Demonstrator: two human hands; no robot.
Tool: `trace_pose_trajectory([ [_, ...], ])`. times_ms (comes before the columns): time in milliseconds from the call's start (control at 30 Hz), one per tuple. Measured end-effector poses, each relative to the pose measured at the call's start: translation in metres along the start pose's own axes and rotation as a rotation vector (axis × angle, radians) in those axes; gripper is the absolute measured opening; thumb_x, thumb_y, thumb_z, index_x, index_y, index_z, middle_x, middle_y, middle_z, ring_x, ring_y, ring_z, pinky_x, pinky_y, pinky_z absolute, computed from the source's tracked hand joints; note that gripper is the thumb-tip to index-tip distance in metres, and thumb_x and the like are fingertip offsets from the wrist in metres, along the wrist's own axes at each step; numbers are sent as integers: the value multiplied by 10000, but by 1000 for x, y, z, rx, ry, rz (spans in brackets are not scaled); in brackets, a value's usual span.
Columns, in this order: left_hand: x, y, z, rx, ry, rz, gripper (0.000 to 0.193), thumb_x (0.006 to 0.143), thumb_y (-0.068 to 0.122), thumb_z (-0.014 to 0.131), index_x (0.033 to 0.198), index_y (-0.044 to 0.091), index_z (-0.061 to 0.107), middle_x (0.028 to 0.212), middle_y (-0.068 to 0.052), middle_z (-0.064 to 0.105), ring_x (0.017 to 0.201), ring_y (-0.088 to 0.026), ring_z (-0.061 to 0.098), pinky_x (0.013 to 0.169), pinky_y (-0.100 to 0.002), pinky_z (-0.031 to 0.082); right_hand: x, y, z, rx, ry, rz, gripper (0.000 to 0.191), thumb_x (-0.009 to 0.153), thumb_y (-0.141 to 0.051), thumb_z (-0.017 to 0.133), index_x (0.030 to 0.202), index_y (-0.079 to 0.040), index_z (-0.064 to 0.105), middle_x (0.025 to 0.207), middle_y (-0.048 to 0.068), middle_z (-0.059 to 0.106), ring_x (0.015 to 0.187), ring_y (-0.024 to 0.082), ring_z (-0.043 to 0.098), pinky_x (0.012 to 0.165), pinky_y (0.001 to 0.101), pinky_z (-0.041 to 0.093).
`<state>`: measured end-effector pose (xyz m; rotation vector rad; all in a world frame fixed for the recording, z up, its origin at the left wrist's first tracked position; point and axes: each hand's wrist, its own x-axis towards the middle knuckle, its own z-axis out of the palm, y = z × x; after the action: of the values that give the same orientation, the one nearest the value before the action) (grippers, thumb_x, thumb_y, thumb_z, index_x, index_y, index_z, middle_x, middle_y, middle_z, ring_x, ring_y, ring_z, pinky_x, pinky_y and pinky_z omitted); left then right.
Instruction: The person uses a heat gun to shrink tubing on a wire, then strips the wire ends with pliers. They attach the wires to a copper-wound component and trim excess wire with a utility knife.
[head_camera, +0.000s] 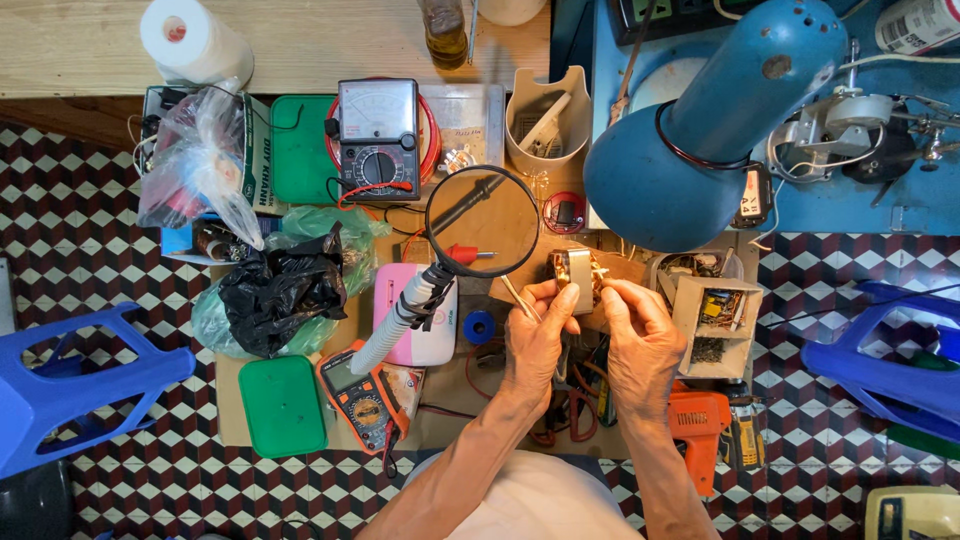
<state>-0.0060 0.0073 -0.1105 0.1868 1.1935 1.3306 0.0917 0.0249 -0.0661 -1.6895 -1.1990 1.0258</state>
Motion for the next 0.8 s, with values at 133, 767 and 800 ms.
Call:
trace_pose_trajectory([
  [133,-1,3,-1,-14,-9,-22,316,938,219,731,1136,-3,625,898,-18,675,727,-73,559,681,-217,469,-1,-2,1,-26,-4,-1,196,987,-113,674,1148,-31,750,1117,51,713,995,120,673,861,247,547],
  [767,-1,5,-4,1,-1,-27,355,926,232,748,1158,-14,638,895,-14,675,723,-68,552,676,-207,455,-5,1,4,-182,-8,-195,206,997,-82,667,1180,-22,740,1179,111,721,1096,198,690,949,311,553],
  [800,-1,6,-4,0,-2,-26,352,927,230,748,1157,-14,640,897,-15,676,724,-68,552,676,-207,455,-5,0,4,-194,-6,-197,205,994,-79,668,1177,-24,741,1175,111,723,1090,199,692,942,311,555],
])
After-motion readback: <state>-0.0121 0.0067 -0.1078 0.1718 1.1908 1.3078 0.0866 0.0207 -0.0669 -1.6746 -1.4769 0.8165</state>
